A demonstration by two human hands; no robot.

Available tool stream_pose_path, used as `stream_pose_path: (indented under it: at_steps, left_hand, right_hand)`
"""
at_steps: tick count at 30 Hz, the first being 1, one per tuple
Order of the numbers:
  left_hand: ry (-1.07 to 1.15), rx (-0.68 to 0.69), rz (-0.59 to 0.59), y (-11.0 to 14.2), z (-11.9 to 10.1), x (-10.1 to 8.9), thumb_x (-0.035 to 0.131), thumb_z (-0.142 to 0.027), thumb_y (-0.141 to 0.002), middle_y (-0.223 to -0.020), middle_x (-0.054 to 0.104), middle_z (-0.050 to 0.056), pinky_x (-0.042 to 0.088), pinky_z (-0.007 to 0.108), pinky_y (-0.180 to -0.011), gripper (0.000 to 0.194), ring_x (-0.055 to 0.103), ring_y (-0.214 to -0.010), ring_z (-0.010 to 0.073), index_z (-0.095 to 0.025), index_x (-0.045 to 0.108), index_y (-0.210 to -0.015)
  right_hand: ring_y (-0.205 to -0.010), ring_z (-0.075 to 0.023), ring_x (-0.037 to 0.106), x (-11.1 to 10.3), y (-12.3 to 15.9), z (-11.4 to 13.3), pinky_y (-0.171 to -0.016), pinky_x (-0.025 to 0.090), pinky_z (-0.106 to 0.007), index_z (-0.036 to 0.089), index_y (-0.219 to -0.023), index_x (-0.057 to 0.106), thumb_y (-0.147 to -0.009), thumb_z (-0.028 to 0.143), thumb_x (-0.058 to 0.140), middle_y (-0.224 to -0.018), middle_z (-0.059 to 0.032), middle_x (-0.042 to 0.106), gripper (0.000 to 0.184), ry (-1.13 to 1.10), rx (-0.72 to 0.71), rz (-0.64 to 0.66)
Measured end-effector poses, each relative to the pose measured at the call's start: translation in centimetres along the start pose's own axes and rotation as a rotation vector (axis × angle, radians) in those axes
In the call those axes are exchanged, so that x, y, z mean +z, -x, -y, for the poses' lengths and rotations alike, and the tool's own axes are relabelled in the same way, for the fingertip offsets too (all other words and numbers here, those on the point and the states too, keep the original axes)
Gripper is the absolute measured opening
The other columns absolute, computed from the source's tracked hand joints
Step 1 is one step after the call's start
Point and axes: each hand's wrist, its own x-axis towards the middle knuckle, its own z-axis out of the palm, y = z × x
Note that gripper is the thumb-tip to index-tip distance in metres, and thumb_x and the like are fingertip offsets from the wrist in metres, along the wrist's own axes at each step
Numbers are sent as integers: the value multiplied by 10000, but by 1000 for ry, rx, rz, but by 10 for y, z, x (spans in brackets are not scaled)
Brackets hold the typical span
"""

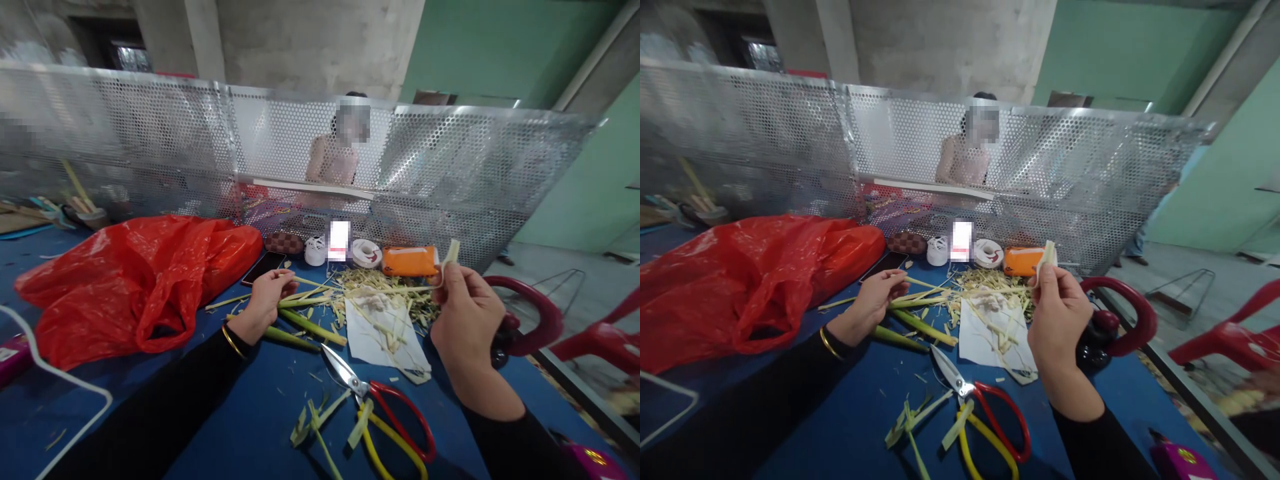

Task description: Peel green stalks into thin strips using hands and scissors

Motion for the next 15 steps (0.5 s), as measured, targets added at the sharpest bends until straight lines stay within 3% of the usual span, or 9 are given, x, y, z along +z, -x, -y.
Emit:
stream_pose_path:
  at_steps: [5, 10, 12, 15]
  left_hand:
    - [55, 52, -144, -20, -9, -13, 667, -58, -682, -517, 596, -23, 490, 183, -537, 149, 578, -464, 77, -147, 550, -660]
    - [51, 64, -153, -24, -11, -18, 713, -99, -656, -534, 593, -16, 494, 211, -555, 177, 583, -478, 93, -153, 546, -637]
    - [25, 70, -118, -20, -9, -14, 730, -122, -649, -550, 604, -6, 497, 228, -571, 172, 596, -503, 107, -151, 560, -642]
    - [-41, 103, -4, -5, -9, -4, 755, -169, -642, -686, 683, 50, 513, 266, -662, 139, 663, -678, 167, -137, 644, -720]
  right_hand:
    - [-474, -97, 440, -7, -10, 16, -419, 332, -237, 170, -715, 658, -762, 287, 698, -584, 29, 539, 132, -95, -6, -74]
    - [-478, -117, 476, -14, -20, 31, -406, 359, -245, 203, -721, 656, -788, 266, 660, -591, 23, 549, 92, -113, -169, -136]
    - [-481, -110, 507, -14, -19, 29, -433, 392, -243, 194, -756, 655, -776, 238, 665, -637, 18, 595, 50, -58, -164, -73]
    - [-528, -114, 566, -9, -9, 18, -510, 457, -246, 187, -796, 650, -746, 231, 674, -696, 15, 641, 70, 43, 23, 193]
